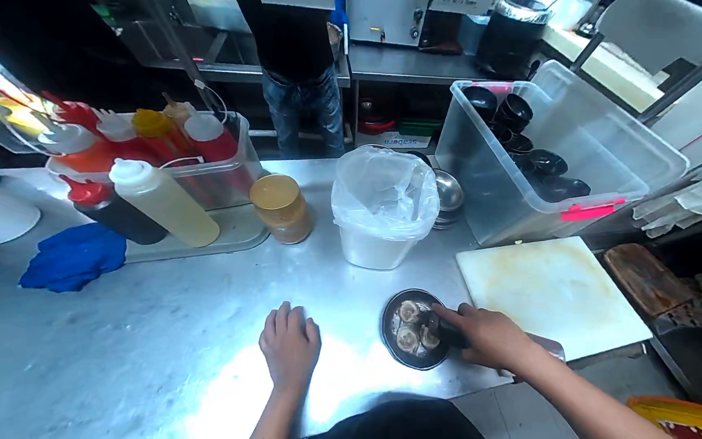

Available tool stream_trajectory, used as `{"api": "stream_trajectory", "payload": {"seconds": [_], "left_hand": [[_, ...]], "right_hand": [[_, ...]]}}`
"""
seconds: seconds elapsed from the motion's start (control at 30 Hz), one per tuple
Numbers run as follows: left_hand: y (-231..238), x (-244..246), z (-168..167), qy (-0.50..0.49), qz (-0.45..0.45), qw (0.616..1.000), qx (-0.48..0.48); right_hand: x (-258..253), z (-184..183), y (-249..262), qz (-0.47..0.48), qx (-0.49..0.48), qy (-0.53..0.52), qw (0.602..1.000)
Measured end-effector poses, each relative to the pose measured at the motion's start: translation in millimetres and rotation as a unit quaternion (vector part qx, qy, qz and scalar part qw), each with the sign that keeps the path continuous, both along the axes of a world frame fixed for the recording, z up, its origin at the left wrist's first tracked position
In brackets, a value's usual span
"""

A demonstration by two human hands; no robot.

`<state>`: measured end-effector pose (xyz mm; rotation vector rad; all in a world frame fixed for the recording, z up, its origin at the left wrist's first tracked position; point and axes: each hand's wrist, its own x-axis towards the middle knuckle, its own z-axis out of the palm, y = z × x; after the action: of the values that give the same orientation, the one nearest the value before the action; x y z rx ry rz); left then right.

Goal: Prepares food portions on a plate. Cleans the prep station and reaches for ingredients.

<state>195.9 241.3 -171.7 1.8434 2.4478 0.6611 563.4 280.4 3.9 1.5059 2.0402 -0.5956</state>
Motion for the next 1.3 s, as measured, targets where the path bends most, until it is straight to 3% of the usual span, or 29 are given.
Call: {"api": "stream_trajectory", "payload": {"seconds": [0.6, 1.3], "left_hand": [[1.4, -2.6, -0.9, -0.017, 0.015, 1.0, -0.015], [1.5, -1.9, -0.2, -0.022, 0.011, 0.999, -0.022]], "right_hand": [[-33.4, 4.4, 24.2, 0.047, -0.021, -0.105, 0.993], [-39.7, 2.3, 31.7, 0.046, -0.025, -0.103, 0.993]]}}
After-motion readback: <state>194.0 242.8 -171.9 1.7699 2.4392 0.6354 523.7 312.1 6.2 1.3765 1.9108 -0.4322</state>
